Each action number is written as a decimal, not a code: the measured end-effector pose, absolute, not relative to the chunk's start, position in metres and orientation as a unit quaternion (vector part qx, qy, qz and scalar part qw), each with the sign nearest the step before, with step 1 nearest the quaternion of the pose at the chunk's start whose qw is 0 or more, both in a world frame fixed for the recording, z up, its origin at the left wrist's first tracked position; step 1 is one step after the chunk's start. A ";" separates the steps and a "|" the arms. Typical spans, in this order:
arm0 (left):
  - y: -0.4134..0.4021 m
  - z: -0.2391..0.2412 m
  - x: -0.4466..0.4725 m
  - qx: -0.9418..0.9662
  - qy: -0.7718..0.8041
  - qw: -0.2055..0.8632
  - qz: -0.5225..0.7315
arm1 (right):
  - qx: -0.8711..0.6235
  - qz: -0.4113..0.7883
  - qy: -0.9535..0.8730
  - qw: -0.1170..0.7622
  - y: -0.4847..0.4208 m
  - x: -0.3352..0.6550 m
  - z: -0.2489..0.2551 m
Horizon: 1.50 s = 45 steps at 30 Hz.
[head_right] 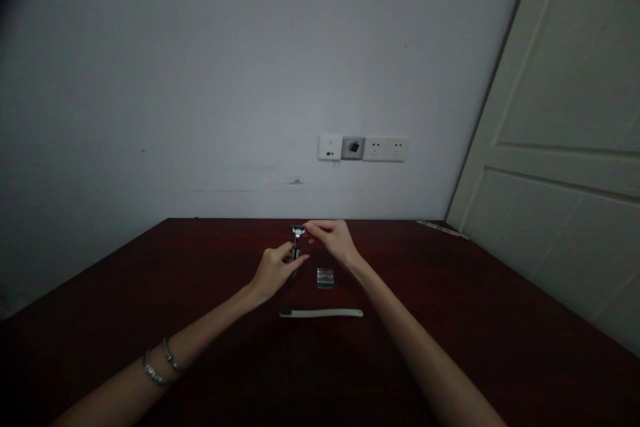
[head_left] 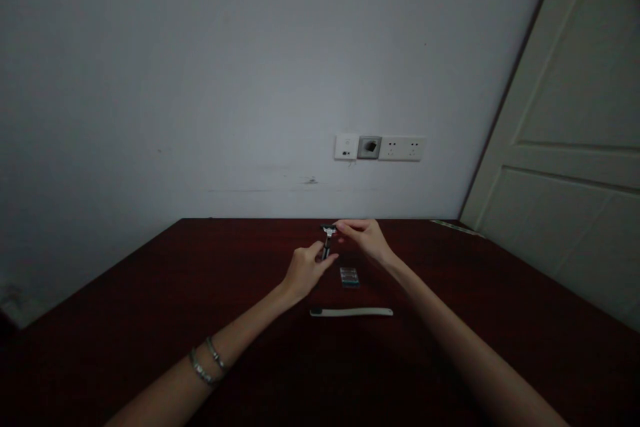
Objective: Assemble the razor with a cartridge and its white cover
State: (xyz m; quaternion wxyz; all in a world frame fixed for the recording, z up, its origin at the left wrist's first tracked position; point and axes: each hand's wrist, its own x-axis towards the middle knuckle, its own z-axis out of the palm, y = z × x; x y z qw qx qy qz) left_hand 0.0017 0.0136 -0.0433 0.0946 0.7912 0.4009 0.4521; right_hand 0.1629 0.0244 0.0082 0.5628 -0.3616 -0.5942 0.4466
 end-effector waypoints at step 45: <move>0.044 -0.028 -0.013 0.664 0.393 0.423 0.476 | -0.451 0.363 -0.705 0.411 0.022 0.183 0.014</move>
